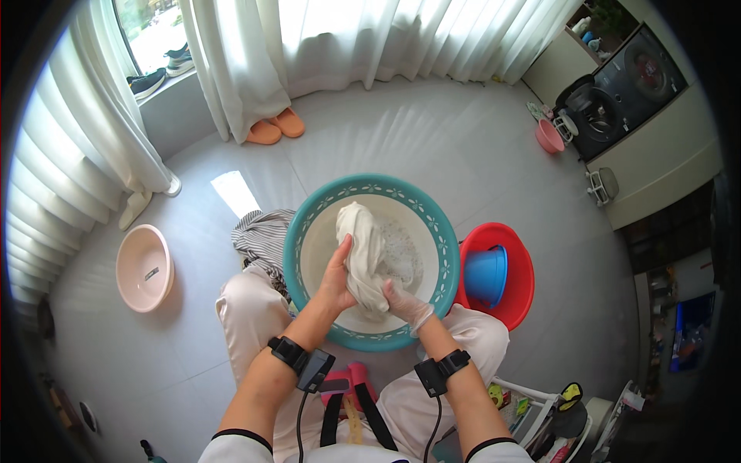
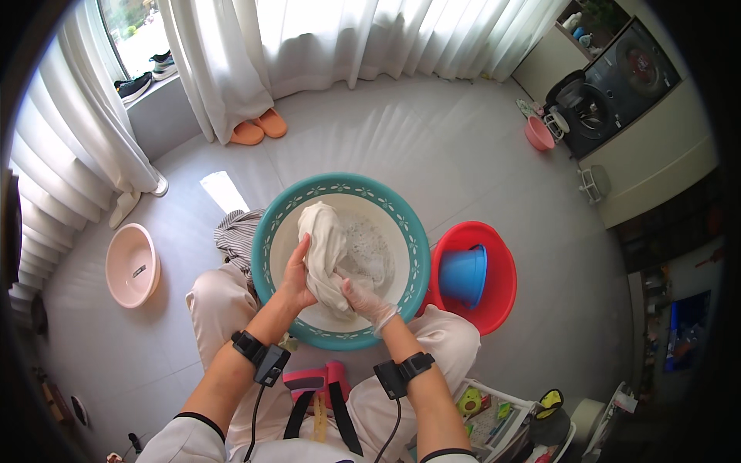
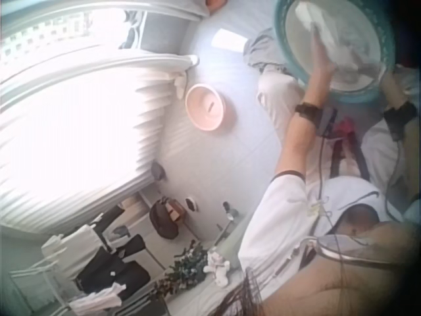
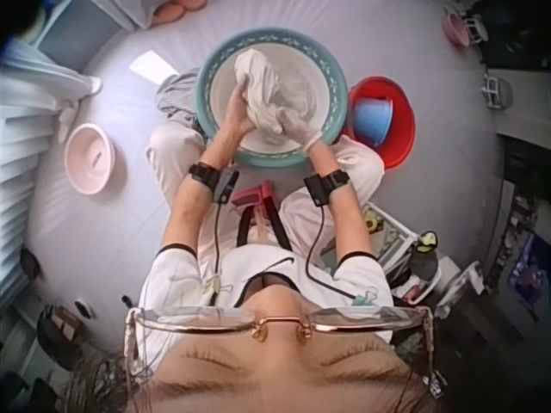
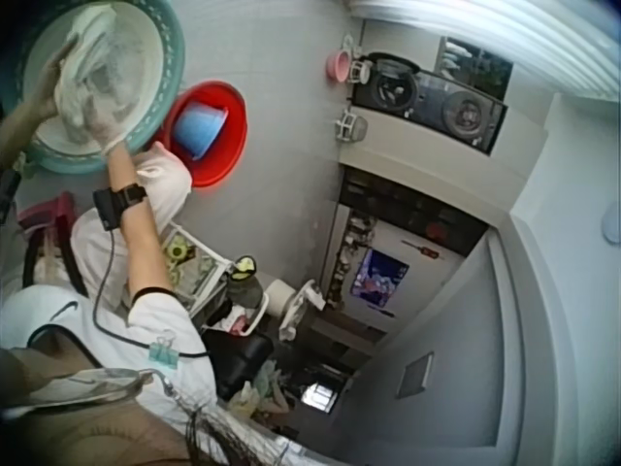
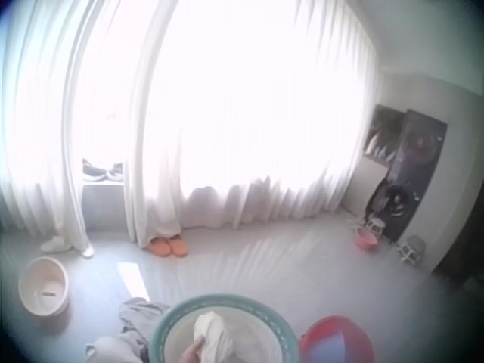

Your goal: The person washes a white cloth by hand in a basin of soapy water by rubbing and wringing the fabric.

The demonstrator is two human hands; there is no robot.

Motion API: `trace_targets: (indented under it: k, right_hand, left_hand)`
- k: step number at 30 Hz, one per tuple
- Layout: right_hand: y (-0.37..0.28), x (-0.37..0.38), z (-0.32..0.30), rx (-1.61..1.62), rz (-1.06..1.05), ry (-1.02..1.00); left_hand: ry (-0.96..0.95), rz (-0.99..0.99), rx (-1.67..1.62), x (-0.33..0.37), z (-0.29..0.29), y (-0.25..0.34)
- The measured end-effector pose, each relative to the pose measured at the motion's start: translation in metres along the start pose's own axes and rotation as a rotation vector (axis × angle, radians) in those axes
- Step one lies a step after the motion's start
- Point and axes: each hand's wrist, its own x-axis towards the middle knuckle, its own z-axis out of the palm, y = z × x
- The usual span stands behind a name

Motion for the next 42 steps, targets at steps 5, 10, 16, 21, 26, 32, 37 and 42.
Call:
trace_targets:
  k: [5,10,16,21,26,32,37,42]
  right_hand:
    - [-0.008,-0.006,-0.009,-0.373,0.196,-0.208]
    - [-0.023,-0.001,-0.035,-0.259,0.45,0.198]
    - [0.026,0.003,-0.086,-1.356,0.052,0.429]
    - [-0.006,0.026,0.017,-1.524,0.235,0.234]
    - [0.012,0.045,0.014,-1.728,0.365,0.315]
    - [0.013,0.042,-0.006,-1.039,-0.174,0.218]
    - [-0.014,0.015,0.068,-0.738,-0.27,0.244]
    - [0.007,0.025,0.072,-1.057,-0.63,0.443]
  left_hand:
    - [0.139,0.105,-0.034,0.004,-0.016,0.005]
    - [0.482,0.318,0.28,0.004,-0.064,0.009]
    - [0.831,0.105,0.555,-0.005,-0.057,0.0]
    - [0.789,0.248,0.734,0.002,-0.1,0.002]
    - [0.668,-0.017,0.735,0.014,-0.097,-0.016]
    - [0.482,-0.209,0.211,0.002,-0.055,-0.009]
    - [0.226,-0.335,0.047,0.012,-0.083,-0.005]
    - [0.346,-0.011,0.128,0.022,-0.128,-0.023]
